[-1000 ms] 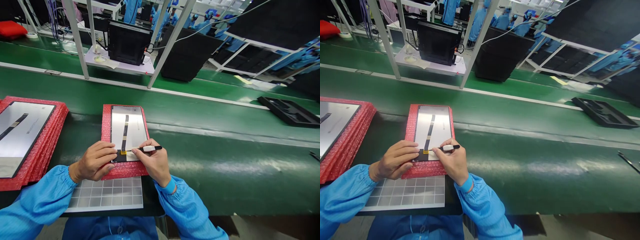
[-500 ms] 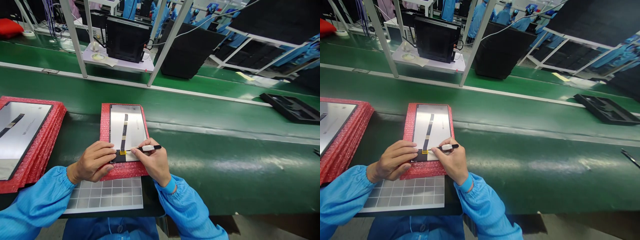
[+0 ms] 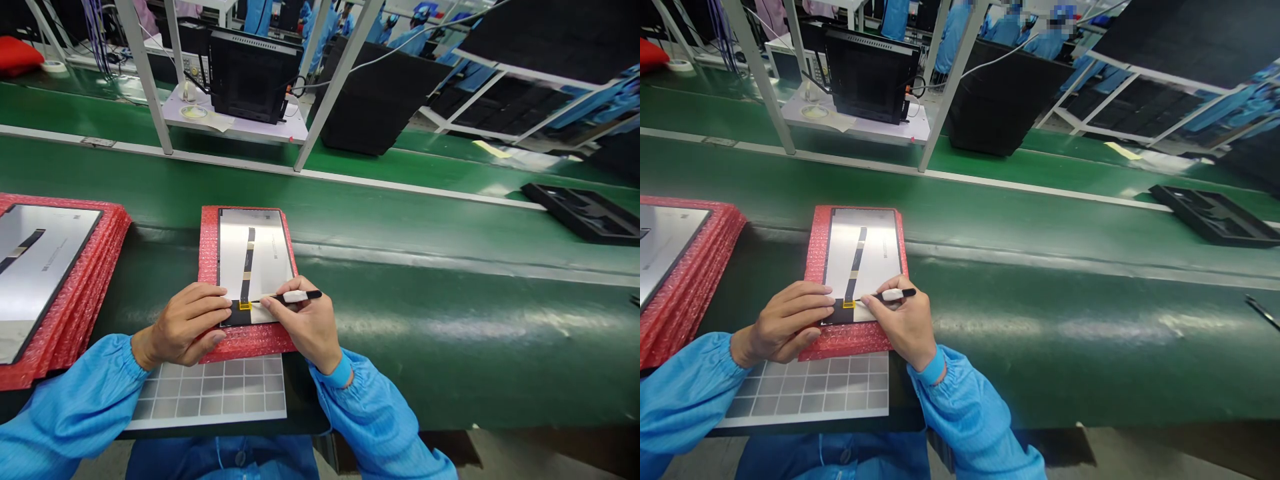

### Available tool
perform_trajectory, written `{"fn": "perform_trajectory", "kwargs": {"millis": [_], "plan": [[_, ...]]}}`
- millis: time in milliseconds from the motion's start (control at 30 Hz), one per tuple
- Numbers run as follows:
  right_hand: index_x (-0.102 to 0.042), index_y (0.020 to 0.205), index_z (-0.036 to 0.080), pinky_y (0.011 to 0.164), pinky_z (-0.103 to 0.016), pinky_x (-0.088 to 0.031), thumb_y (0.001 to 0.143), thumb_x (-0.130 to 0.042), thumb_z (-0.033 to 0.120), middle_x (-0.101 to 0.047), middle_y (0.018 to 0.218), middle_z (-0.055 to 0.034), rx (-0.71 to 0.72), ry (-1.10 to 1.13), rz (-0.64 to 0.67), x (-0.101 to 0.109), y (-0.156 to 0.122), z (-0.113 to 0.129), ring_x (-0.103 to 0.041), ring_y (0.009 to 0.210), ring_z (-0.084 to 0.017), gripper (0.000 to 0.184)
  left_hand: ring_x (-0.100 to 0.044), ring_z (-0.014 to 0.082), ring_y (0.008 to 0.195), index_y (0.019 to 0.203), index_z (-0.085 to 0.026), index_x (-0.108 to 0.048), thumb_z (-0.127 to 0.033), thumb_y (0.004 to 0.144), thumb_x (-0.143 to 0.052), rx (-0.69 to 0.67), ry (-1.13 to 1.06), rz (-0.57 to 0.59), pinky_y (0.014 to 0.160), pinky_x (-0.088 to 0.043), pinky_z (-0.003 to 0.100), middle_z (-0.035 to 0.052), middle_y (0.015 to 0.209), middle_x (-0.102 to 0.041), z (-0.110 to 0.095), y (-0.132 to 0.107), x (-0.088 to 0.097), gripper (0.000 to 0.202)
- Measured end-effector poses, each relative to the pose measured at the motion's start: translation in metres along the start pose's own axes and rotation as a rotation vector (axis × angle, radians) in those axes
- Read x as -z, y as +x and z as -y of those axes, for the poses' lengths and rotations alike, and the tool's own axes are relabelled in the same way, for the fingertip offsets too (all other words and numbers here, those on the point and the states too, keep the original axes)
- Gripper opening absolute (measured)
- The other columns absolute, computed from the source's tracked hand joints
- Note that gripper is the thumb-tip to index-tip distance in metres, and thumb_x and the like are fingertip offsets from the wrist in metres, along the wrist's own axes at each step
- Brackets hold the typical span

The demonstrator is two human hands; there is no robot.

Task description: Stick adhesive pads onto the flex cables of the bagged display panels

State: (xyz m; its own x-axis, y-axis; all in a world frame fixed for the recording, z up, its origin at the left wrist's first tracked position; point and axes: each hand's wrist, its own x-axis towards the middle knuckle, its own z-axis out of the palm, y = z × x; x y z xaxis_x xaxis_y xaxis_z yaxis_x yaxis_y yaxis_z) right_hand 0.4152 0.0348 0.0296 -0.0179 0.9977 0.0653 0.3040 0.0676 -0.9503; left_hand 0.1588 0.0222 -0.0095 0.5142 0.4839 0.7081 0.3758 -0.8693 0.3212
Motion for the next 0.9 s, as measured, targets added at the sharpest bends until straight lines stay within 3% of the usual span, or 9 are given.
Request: {"fn": "perform_trajectory", "kwargs": {"millis": [467,633,767,900], "plan": [[-0.064,0.075,0.023,0.054,-0.028,-0.048,0.076,-0.086,0.036,-0.067,0.067,0.0011,0.001,-0.005,0.002,-0.0002,-0.001,-0.0037,-0.059,0.056,-0.016,0.026,-0.072,0.031,0.114,0.121,-0.015,-0.07,-0.022,0.095,-0.061,0.009,0.008,-0.004,0.091,-0.061,0.047,0.0148,0.113,-0.077,-0.0004,0.0013,0.0,0.028],[-0.064,0.075,0.022,0.055,-0.027,-0.048,0.077,-0.085,0.036,-0.067,0.066,0.0018,-0.01,-0.006,0.006,-0.0004,-0.001,-0.0033,-0.06,0.057,-0.016,0.025,-0.07,0.0317,0.116,0.123,-0.012,-0.069,-0.024,0.095,-0.061,-0.007,0.022,0.012,0.094,-0.059,0.049,0.0172,0.115,-0.076,-0.0005,0.0004,0.0005,0.031],[-0.065,0.075,0.022,0.055,-0.027,-0.048,0.076,-0.085,0.035,-0.066,0.066,0.0021,-0.012,0.002,0.002,-0.0007,-0.0012,-0.0022,-0.06,0.057,-0.016,0.024,-0.062,0.0354,0.131,0.138,-0.013,-0.062,-0.037,0.1,-0.055,-0.048,0.015,0.119,0.109,-0.049,0.058,0.0182,0.132,-0.072,-0.0012,-0.0025,0.0024,0.046],[-0.063,0.075,0.022,0.054,-0.026,-0.047,0.076,-0.084,0.034,-0.066,0.065,0.0025,-0.012,0.009,0.01,-0.0006,-0.0016,-0.0016,-0.059,0.056,-0.015,0.024,-0.056,0.0375,0.138,0.146,-0.011,-0.055,-0.049,0.1,-0.051,-0.067,-0.029,0.221,0.113,-0.044,0.061,0.02,0.138,-0.068,-0.0007,-0.0041,0.0018,0.06]]}}
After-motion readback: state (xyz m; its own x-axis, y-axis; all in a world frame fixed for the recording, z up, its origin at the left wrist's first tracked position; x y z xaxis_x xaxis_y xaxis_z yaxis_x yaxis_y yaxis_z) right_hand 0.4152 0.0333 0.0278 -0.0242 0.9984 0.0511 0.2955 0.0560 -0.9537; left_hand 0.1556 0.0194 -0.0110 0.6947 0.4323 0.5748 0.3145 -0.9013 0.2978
